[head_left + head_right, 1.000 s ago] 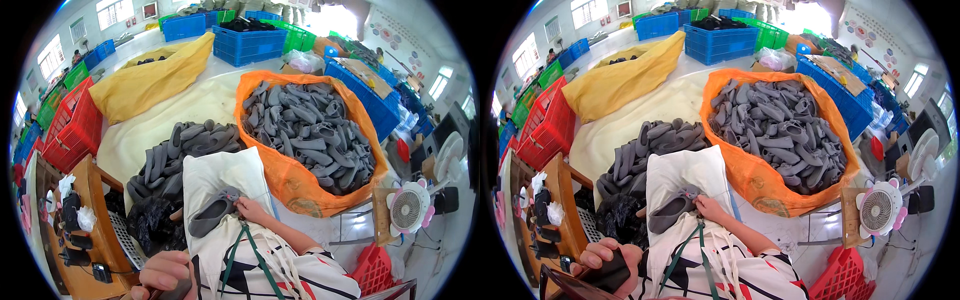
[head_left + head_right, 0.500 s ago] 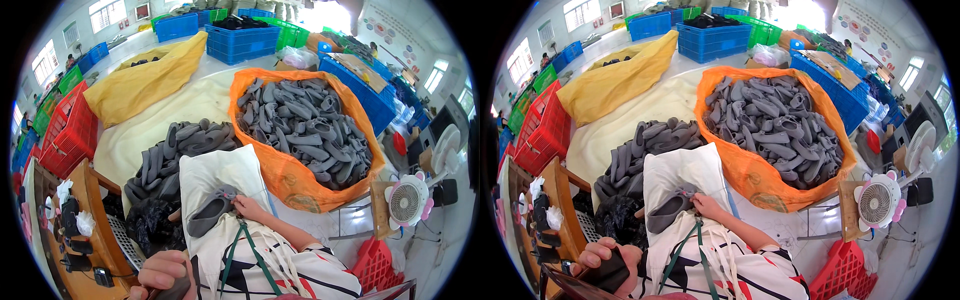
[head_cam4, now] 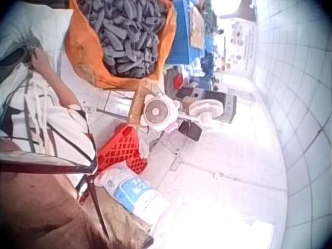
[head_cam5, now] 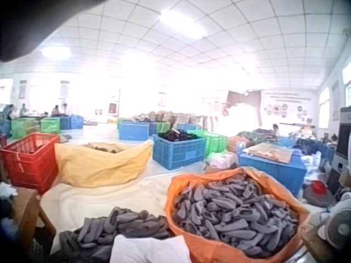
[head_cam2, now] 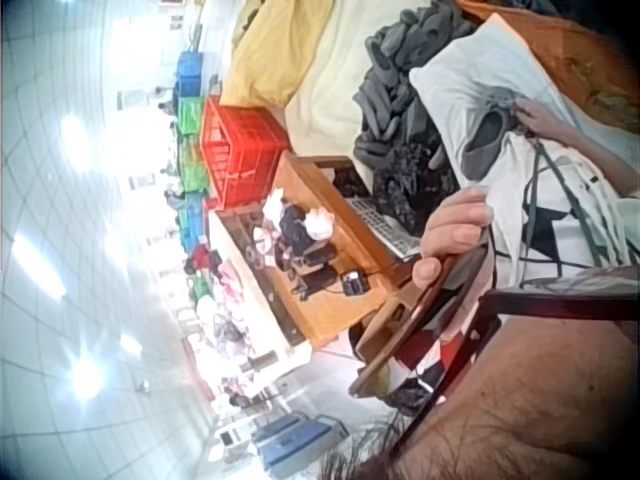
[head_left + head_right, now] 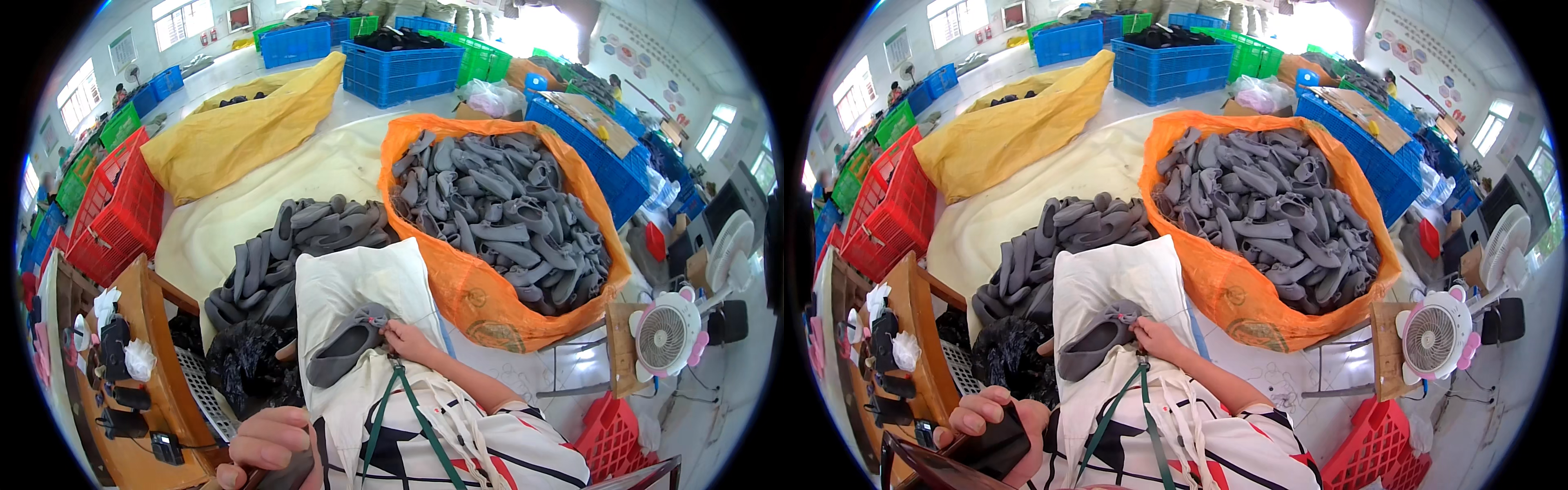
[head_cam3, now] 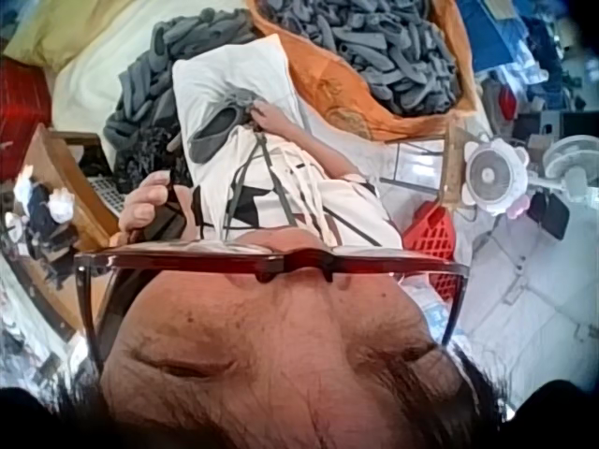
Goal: The person sits on the floor in a factory setting, sewing a grey slip-on shoe by hand using a needle and thread. They hold the shoe on a white cloth placed on their lap and repeatedly insert the needle into the shoe's upper. Large bags of similar shoes and plastic crates are visible around them.
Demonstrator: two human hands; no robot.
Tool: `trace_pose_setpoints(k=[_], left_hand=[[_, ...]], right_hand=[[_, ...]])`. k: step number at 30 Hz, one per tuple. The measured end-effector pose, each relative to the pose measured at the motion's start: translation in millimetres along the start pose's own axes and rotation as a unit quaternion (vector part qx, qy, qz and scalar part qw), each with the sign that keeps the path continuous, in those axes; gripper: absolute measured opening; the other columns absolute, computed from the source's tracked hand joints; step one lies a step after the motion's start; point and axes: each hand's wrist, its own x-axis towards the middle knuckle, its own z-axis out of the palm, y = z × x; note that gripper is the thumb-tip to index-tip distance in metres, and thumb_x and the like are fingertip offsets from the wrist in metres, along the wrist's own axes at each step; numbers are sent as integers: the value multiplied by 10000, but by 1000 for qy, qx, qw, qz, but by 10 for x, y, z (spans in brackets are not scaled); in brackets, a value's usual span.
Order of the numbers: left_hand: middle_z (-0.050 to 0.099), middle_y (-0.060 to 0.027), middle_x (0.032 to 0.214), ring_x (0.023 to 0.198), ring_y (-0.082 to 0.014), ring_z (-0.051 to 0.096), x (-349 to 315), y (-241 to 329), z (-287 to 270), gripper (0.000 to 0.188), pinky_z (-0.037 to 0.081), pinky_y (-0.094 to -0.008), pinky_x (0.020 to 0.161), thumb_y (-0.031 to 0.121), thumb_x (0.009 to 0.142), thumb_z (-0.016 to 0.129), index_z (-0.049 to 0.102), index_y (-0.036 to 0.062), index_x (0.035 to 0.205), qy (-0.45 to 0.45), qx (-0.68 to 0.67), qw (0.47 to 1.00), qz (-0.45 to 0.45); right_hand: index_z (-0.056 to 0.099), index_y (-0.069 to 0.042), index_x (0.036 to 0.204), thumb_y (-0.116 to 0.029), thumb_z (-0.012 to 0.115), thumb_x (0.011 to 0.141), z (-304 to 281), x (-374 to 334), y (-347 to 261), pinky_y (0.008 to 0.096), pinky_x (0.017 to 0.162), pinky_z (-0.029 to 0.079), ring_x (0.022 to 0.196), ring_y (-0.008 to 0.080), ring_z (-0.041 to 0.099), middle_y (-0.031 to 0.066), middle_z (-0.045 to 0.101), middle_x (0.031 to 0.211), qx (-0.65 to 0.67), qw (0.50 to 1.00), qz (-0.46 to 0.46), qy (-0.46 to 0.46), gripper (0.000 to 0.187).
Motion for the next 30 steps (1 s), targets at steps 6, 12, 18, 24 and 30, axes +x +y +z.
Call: trace_pose_setpoints(k=[6, 12, 18, 24, 30], left_hand=[[504, -145, 1097, 949, -264, 529, -45, -134, -78, 680, 456, -428, 822, 439, 856, 631, 386, 52, 1359, 32, 26, 998, 51], [498, -129, 1238, 1125, -320, 541, -4, -40, -5, 699, 459, -535, 984, 46, 832, 674, 322, 119, 1432, -6, -21, 1000, -6], [494, -119, 1236, 1132, -301, 538, -37, -51, -58, 758, 457, -524, 993, 9, 798, 699, 311, 132, 1436, -18, -15, 1000, -7], [502, -163, 1135, 993, -292, 537, -27, -172, -22, 675, 465, -474, 842, 355, 845, 633, 358, 57, 1385, 31, 6, 997, 66], [505, -183, 1084, 928, -285, 532, -21, -224, 27, 728, 464, -444, 781, 523, 868, 604, 392, 19, 1350, 68, -13, 993, 99]], right_hand=[[570, -43, 1026, -196, 483, 991, 17, 8, 38, 311, 584, 488, 605, 158, 613, 69, 626, 703, -4, 1000, -20, 2, 179], [569, -47, 1026, -197, 482, 995, 8, 4, 45, 304, 582, 483, 600, 146, 605, 58, 615, 684, -10, 1000, -15, 3, 176], [569, -47, 1023, -197, 483, 994, 3, -1, 20, 305, 581, 482, 599, 142, 603, 54, 610, 671, -8, 1000, -19, 4, 176], [565, -45, 1021, -194, 481, 992, 7, -6, 7, 302, 580, 479, 592, 139, 593, 52, 603, 666, 1, 1000, -16, 1, 174], [569, -36, 1014, -196, 475, 990, -9, -8, 5, 317, 581, 492, 597, 168, 619, 76, 620, 673, -4, 1000, -20, 3, 187]])
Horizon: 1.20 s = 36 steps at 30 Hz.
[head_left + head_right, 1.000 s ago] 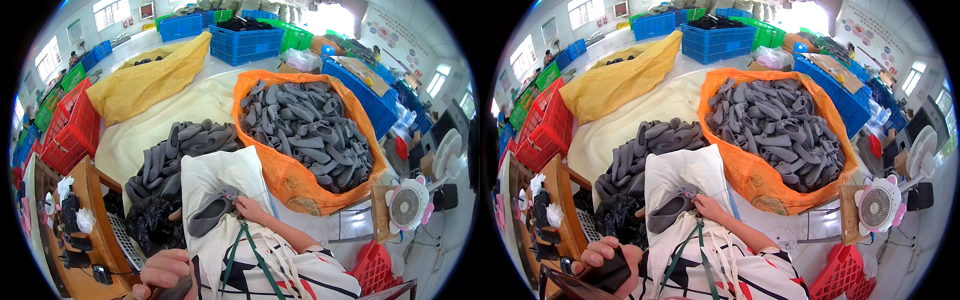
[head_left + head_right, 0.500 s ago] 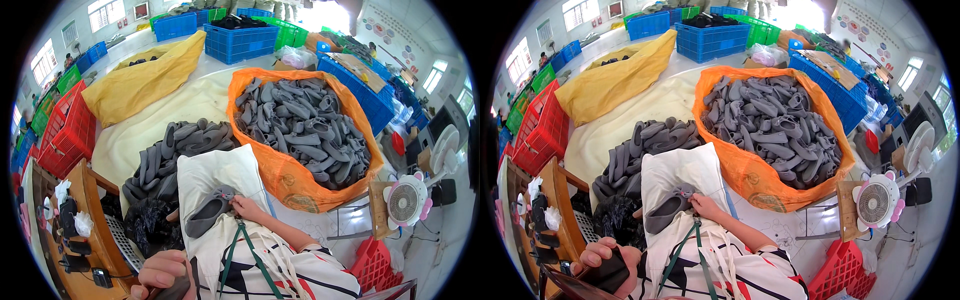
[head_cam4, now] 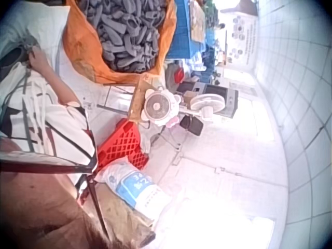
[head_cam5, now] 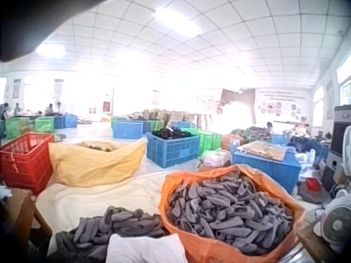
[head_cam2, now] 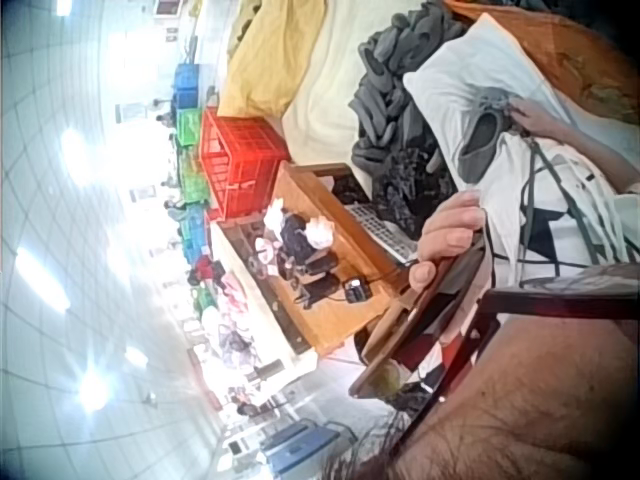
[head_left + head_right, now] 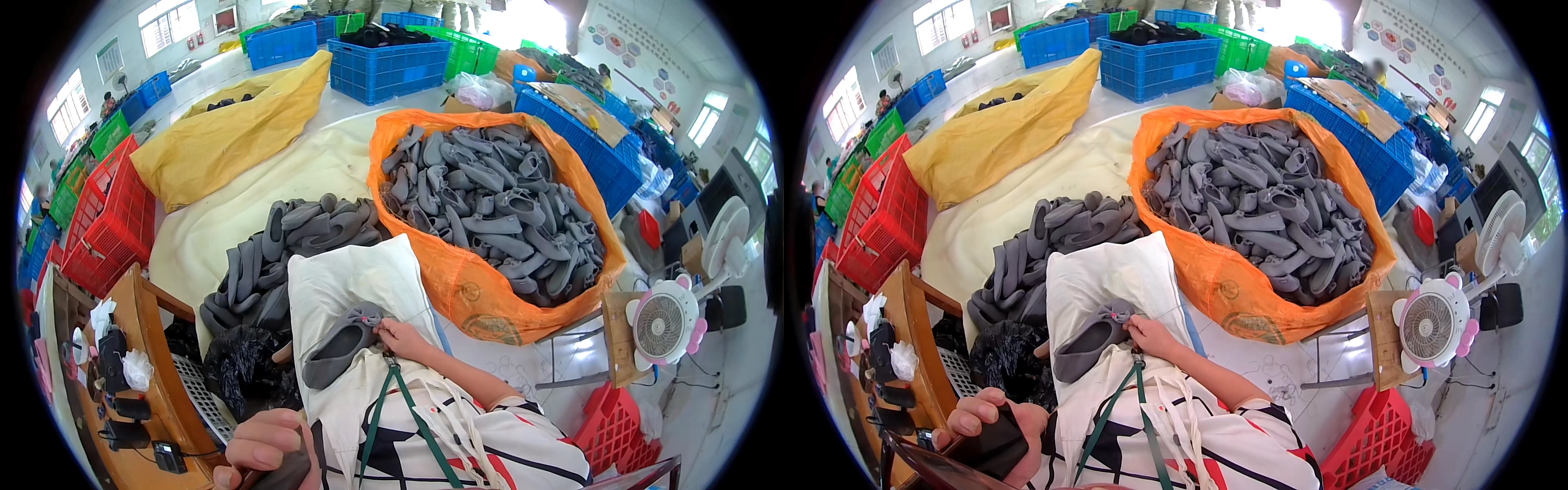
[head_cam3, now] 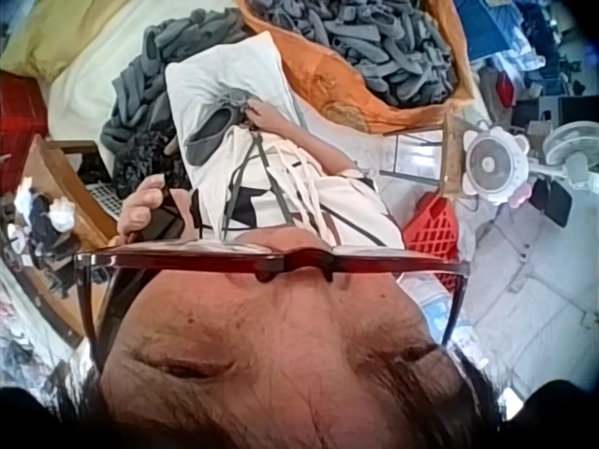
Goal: The person sits on the floor in a factory setting, sewing a grey slip-on shoe by hand using a needle and thread. They hold the shoe on a white cloth placed on their lap and repeatedly insert the needle into the shoe's upper. Large bags of similar shoes and plastic crates are visible around them.
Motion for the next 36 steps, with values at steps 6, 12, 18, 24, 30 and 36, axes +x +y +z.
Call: trace_pose_setpoints(k=[6, 12, 18, 24, 30, 36], left_hand=[[493, -124, 1224, 1077, -292, 532, -8, 125, -115, 718, 457, -497, 930, 188, 827, 671, 309, 125, 1443, -80, 18, 994, -76], [501, -102, 1293, 1123, -280, 550, 7, 149, -143, 861, 475, -510, 976, 9, 791, 704, 248, 182, 1501, -100, -29, 988, -113], [538, -137, 1256, 1143, -275, 563, -20, 111, -102, 712, 480, -450, 994, 2, 815, 690, 339, 117, 1424, -72, 6, 992, -99], [562, -172, 1223, 1160, -282, 571, -33, 154, -115, 560, 484, -377, 1006, -2, 825, 691, 414, 53, 1308, -47, -27, 988, -145], [567, -175, 1210, 1138, -284, 584, -54, 147, -123, 528, 495, -369, 988, -14, 828, 679, 420, 37, 1286, -36, -12, 989, -143], [510, -143, 1147, 1031, -266, 521, 22, 129, -96, 579, 441, -414, 898, 330, 885, 612, 397, 56, 1348, -28, 3, 995, -93]], right_hand=[[569, -44, 1028, -206, 481, 993, 2, 7, 39, 305, 574, 478, 583, 146, 596, 57, 607, 659, 3, 1000, 3, -1, 187], [572, -44, 1040, -198, 478, 993, 0, 6, 22, 304, 581, 478, 593, 144, 595, 57, 605, 665, -2, 1000, 6, -4, 186], [569, -41, 1049, -190, 476, 992, -6, 0, -5, 299, 589, 477, 605, 141, 596, 55, 601, 673, 6, 1000, 11, -8, 184], [574, -39, 1043, -186, 477, 990, 4, 22, 62, 303, 592, 481, 609, 146, 602, 64, 611, 687, -5, 1000, -2, -5, 183], [576, -35, 1033, -179, 482, 988, -9, 13, 7, 310, 591, 484, 611, 155, 611, 70, 619, 695, -6, 1000, 2, -3, 178], [578, -34, 1035, -181, 482, 990, 9, 26, 39, 307, 592, 487, 609, 152, 610, 67, 619, 693, -6, 1000, 6, -3, 181]])
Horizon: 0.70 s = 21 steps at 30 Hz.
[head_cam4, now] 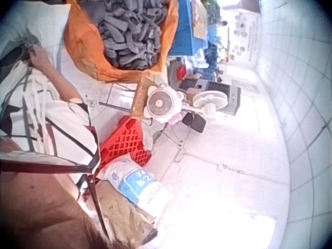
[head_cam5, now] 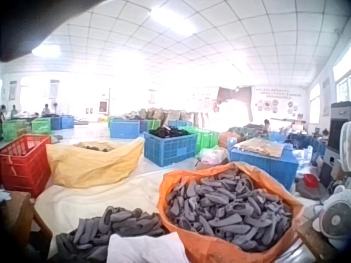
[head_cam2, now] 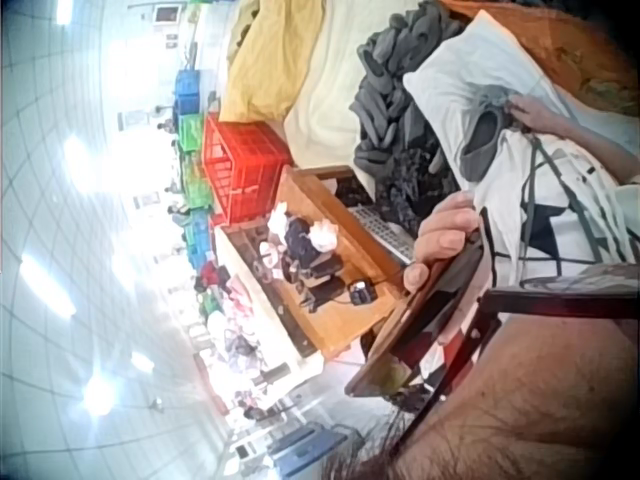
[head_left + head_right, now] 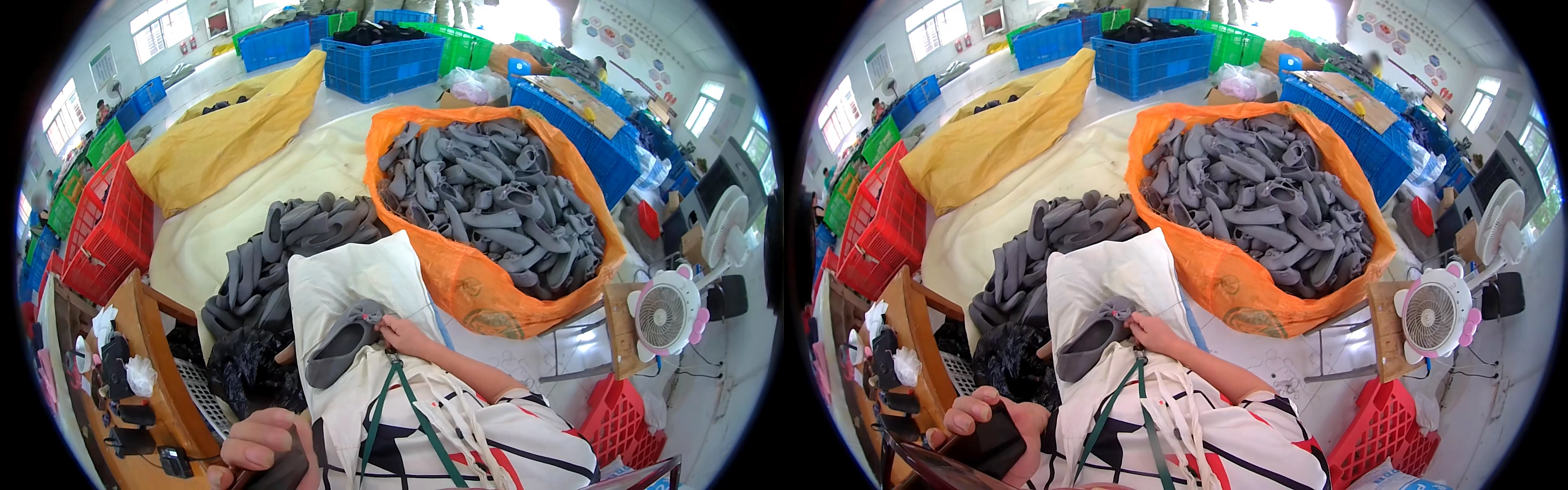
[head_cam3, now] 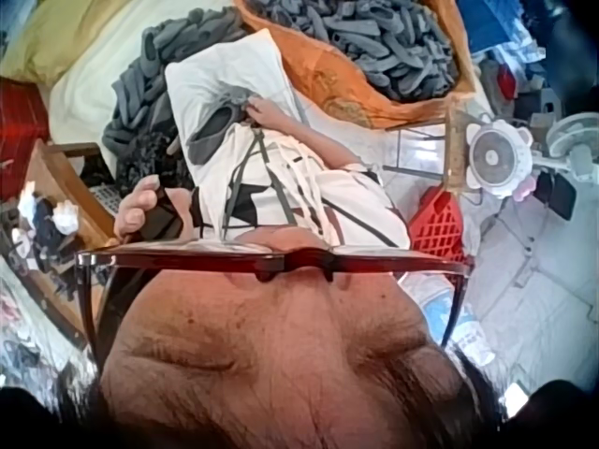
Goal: The person sits on the floor in a factory setting, sewing a grey slip-on shoe by hand using a needle and thread. They hold the shoe on a white cloth placed on their lap and repeatedly insert the needle into the shoe's upper. Large bags of similar shoes and plastic crates are visible around them.
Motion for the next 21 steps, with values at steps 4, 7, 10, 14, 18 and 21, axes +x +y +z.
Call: trace_pose_setpoints(k=[4, 7, 10, 14, 18, 21], left_hand=[[534, -128, 1258, 1252, -254, 502, -48, 58, -69, 476, 397, -361, 1081, 108, 901, 650, 415, 56, 1311, -41, -50, 995, -70], [509, -110, 1287, 1307, -237, 446, -45, 85, -37, 473, 345, -352, 1115, 155, 924, 631, 404, 72, 1331, -44, -58, 994, -80], [499, -115, 1290, 1302, -241, 448, -56, 125, -138, 499, 351, -356, 1111, 146, 918, 641, 390, 78, 1344, -70, -61, 989, -113], [489, -108, 1286, 1256, -250, 474, 0, 103, -80, 595, 380, -397, 1089, 105, 871, 687, 363, 112, 1371, -76, -7, 994, -77], [479, -97, 1285, 1219, -255, 493, 20, 70, -53, 739, 413, -451, 1057, 50, 826, 709, 304, 153, 1436, -74, -8, 996, -39], [473, -92, 1292, 1217, -253, 494, 18, 32, -100, 796, 415, -472, 1049, 34, 819, 704, 265, 167, 1470, -91, -10, 995, -25]], right_hand=[[574, -40, 1032, -189, 484, 982, -11, -2, -8, 339, 625, 505, 658, 204, 654, 110, 663, 781, -4, 1000, 12, -2, 181], [575, -46, 1030, -197, 481, 983, 0, -1, 1, 342, 615, 502, 636, 207, 648, 104, 652, 741, -13, 1000, 10, -4, 184], [575, -48, 1027, -200, 479, 983, 9, 3, -1, 341, 604, 500, 620, 207, 642, 99, 644, 716, -15, 1000, 7, -1, 185], [574, -44, 1024, -197, 478, 983, 5, 8, 5, 337, 589, 499, 606, 201, 636, 94, 639, 698, -16, 1000, 1, 5, 185], [577, -39, 1022, -195, 478, 982, -5, -3, -42, 335, 581, 499, 606, 195, 640, 90, 639, 690, -10, 1000, 8, -3, 189], [578, -40, 1031, -198, 479, 987, -4, 2, -7, 323, 583, 496, 609, 177, 629, 79, 633, 690, -9, 1000, 11, -2, 192]])
